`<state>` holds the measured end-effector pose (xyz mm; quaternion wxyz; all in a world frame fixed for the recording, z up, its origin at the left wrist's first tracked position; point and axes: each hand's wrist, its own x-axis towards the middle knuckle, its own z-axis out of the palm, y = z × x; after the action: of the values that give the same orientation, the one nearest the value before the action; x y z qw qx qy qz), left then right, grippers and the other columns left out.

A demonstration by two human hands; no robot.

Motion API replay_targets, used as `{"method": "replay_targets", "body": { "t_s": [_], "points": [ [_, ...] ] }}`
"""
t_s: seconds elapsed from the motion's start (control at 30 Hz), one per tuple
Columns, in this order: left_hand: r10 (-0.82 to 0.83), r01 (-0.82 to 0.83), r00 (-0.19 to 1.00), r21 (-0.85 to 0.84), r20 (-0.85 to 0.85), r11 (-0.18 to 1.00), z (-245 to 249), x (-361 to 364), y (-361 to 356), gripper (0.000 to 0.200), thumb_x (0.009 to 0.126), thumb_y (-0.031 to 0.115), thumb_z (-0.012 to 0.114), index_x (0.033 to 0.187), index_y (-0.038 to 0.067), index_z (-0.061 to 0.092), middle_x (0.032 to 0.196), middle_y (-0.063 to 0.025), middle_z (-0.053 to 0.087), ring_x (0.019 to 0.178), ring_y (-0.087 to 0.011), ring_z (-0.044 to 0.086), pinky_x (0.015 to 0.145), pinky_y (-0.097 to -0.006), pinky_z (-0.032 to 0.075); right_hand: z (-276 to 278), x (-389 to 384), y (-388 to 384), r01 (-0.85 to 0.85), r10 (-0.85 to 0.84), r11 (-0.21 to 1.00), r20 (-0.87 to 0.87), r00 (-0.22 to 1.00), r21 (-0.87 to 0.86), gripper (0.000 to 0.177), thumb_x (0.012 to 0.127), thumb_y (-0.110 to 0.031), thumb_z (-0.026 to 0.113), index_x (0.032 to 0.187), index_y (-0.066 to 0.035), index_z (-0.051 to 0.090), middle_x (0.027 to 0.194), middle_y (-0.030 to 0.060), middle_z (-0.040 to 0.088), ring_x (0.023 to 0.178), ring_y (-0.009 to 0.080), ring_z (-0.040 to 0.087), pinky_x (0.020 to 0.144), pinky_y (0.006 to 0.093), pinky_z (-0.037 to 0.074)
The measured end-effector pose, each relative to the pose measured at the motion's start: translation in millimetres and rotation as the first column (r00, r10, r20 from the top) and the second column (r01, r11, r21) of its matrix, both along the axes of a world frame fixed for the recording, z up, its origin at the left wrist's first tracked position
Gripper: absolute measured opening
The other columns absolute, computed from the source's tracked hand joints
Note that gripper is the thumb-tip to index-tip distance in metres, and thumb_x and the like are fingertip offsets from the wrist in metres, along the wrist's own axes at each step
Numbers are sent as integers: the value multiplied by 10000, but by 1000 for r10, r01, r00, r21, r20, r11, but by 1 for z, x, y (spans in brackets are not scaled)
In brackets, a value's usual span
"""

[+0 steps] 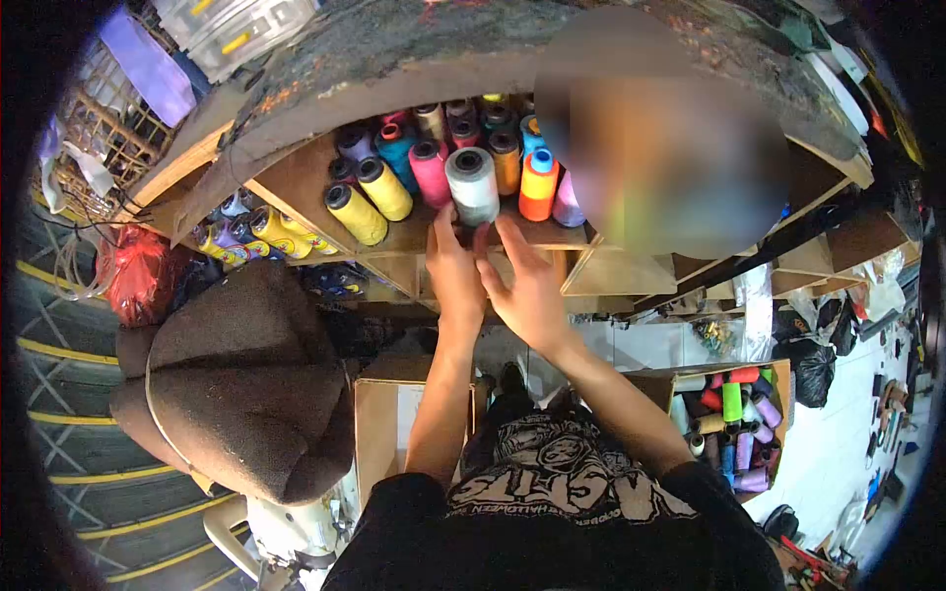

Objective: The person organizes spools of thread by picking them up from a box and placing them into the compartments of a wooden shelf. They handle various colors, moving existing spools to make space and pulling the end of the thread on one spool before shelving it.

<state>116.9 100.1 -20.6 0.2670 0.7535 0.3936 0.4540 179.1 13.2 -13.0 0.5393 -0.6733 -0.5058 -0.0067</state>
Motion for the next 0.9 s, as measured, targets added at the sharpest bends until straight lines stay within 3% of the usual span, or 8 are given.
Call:
{"method": "replay_targets", "body": {
  "t_s": [0.13,0.27,0.47,0.5,0.57,0.63,0.73,0.9],
  "points": [
    [69,-70,995,-8,-71,998,-3,1,-2,453,775,146,736,1152,7,527,983,-176,627,872,-292,629,734,-386,495,19,27,-97,-270,168,916,-328,930,-297,325,823,-105,632,1137,-21,619,1041,184,658,938,281,664,791,310,526],
    [29,-31,992,17,126,999,-10,-8,-2,401,801,134,732,1142,-2,569,1010,-108,663,864,-164,631,694,-275,491,-45,87,-227,19,-254,932,-613,748,-363,259,817,-23,566,1066,16,627,890,91,668,802,150,645,733,280,511],
    [29,-35,994,49,105,998,-20,-25,-37,170,828,16,644,996,-7,624,918,-70,615,763,-120,581,654,-247,468,-193,152,-459,605,-774,583,-143,617,-542,180,806,-145,622,952,-41,633,770,114,638,755,257,631,710,334,485],
    [11,-19,996,79,93,997,-26,-26,-44,150,828,5,634,977,-5,626,888,-59,601,732,-117,568,640,-244,463,-190,142,-474,445,-779,222,117,616,-867,369,769,-223,680,1087,-54,596,1058,174,620,956,284,606,812,370,483],
    [-83,83,992,6,90,997,-30,-19,-67,203,757,-72,612,941,12,599,906,-105,591,726,-189,579,650,-277,483,-255,107,-518,649,-466,473,456,758,-596,614,727,-252,724,1268,-84,487,1334,227,430,1167,366,481,938,411,441],
    [-199,199,980,24,24,980,-38,-11,-89,210,755,-74,611,947,10,598,921,-109,583,726,-185,578,659,-276,482,-242,75,-483,636,-634,88,449,629,-766,776,701,-259,757,1362,-112,377,1439,225,251,1272,434,340,1035,445,369],
    [-345,344,937,-38,-43,938,-47,9,-132,151,813,-50,586,954,4,598,923,-106,580,748,-184,597,666,-282,490,-238,97,-494,623,-625,311,340,703,-717,630,649,-16,695,1237,-89,479,1308,234,385,1275,434,336,1015,469,381],
    [-678,669,735,-201,34,715,-58,42,-196,144,845,-19,585,988,-5,599,920,-83,591,749,-152,606,671,-261,480,-196,94,-472,550,-785,139,246,568,-824,559,693,-131,731,1204,-140,505,1392,219,271,945,462,591,763,489,534]
  ]
}}
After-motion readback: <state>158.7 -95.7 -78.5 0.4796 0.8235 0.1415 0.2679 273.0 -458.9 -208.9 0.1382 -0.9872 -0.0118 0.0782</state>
